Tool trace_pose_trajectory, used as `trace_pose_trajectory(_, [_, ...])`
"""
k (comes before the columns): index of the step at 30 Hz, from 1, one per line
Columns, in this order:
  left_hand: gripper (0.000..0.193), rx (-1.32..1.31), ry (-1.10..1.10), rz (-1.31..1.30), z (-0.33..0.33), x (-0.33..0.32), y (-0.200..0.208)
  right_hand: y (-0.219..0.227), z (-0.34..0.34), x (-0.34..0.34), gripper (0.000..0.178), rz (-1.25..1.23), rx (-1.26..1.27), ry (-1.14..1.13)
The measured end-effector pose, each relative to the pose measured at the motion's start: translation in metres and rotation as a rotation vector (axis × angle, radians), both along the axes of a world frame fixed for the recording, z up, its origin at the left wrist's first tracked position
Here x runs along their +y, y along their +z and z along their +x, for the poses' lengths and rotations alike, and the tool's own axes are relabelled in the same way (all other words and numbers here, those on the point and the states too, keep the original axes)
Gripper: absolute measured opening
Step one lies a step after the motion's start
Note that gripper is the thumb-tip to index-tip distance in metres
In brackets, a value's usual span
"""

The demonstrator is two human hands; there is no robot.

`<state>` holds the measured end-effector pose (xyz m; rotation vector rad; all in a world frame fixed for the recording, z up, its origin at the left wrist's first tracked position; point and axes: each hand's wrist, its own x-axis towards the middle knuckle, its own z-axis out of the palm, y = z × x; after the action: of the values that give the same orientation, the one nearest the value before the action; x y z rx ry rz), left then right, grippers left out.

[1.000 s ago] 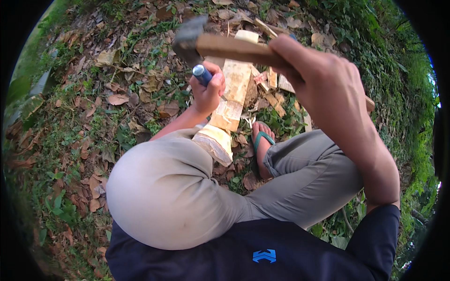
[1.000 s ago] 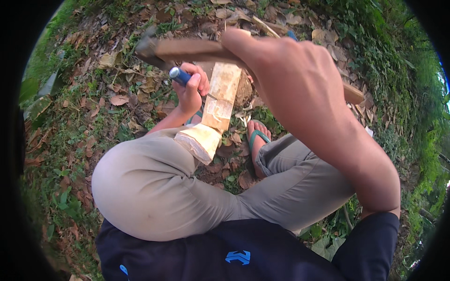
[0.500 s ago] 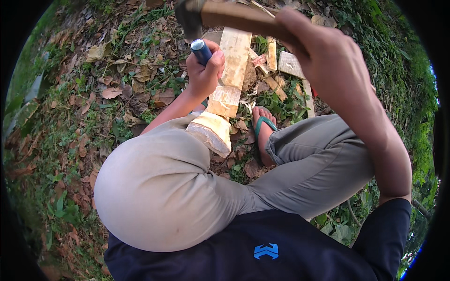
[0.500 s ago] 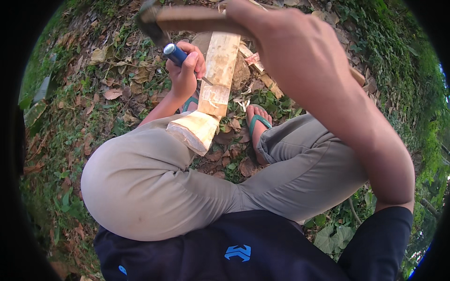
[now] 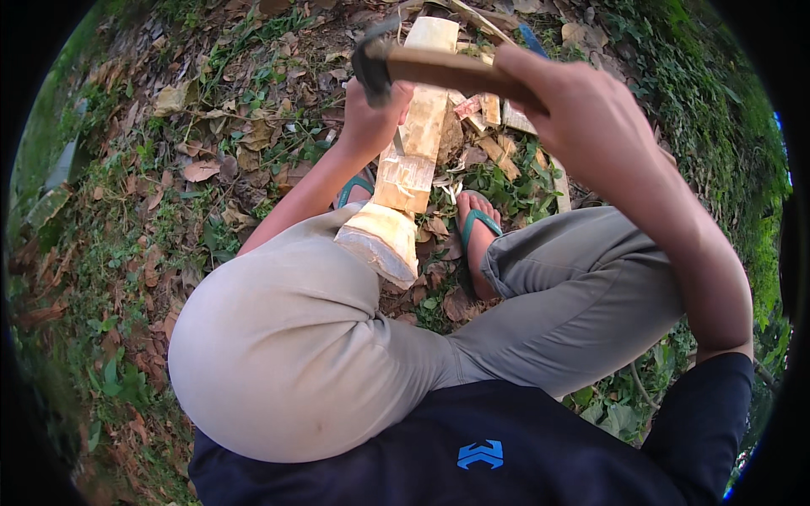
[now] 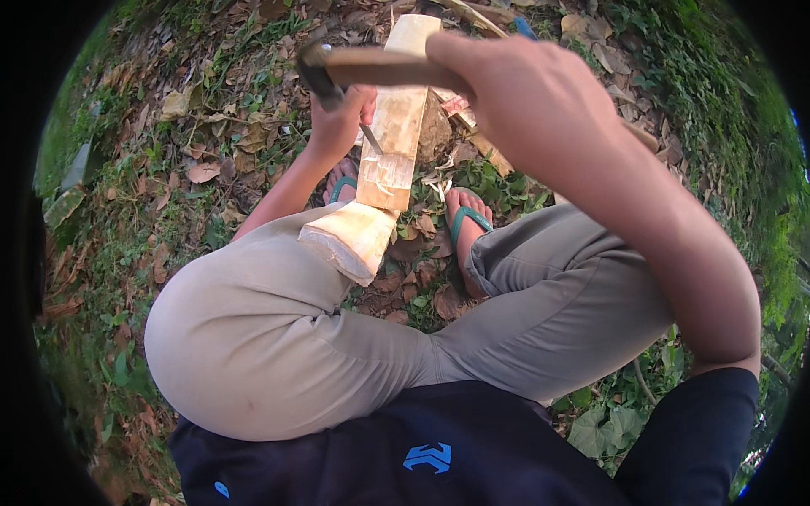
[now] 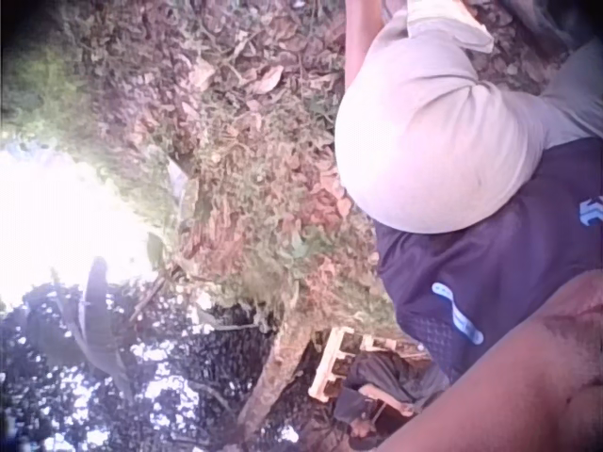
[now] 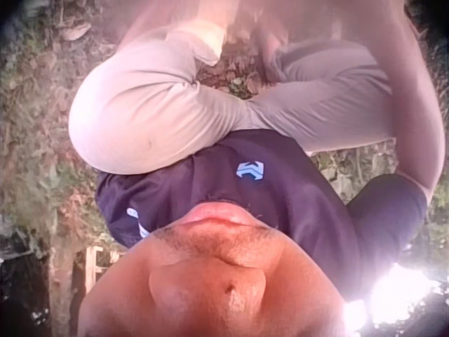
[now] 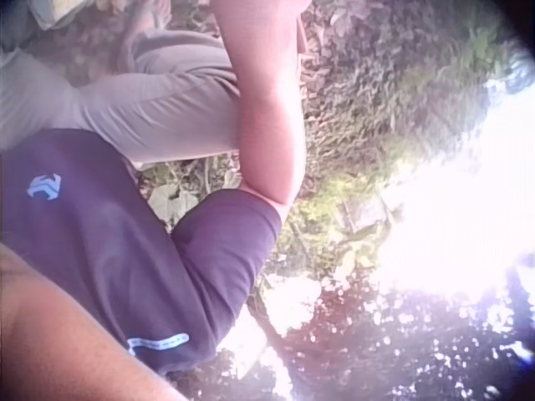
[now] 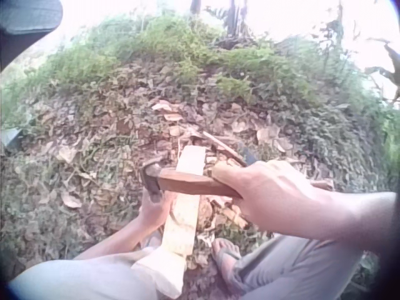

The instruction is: The person carves a piece of wood using a tool and a hammer. They strike the tool with the hammer to remove wood pieces from the larger block.

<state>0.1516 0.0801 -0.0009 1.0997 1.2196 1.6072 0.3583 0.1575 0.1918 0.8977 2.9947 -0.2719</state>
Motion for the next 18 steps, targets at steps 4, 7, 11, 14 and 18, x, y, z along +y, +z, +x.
trace_pose_trajectory(4, [0.018,-0.039,-0.02,-0.031,0.001,0.011,0.007,0.007,-0.002,0.015,0.041,-0.075,0.368,-0.115])
trace_pose_trajectory(7, [0.018,-0.018,-0.027,-0.038,-0.003,0.008,0.006,0.054,-0.024,-0.002,0.018,-0.283,0.372,-0.27])
trace_pose_trajectory(11, [0.02,0.068,0.01,-0.016,-0.001,0.011,0.015,0.052,-0.024,0.0,0.016,-0.205,0.324,-0.298])
trace_pose_trajectory(14, [0.022,0.02,-0.009,0.081,-0.008,0.017,0.015,0.04,-0.02,0.012,0.018,-0.209,0.281,-0.265])
trace_pose_trajectory(18, [0.025,0.0,-0.069,-0.022,-0.005,0.031,0.013,0.027,-0.015,0.041,0.021,-0.349,0.188,-0.338])
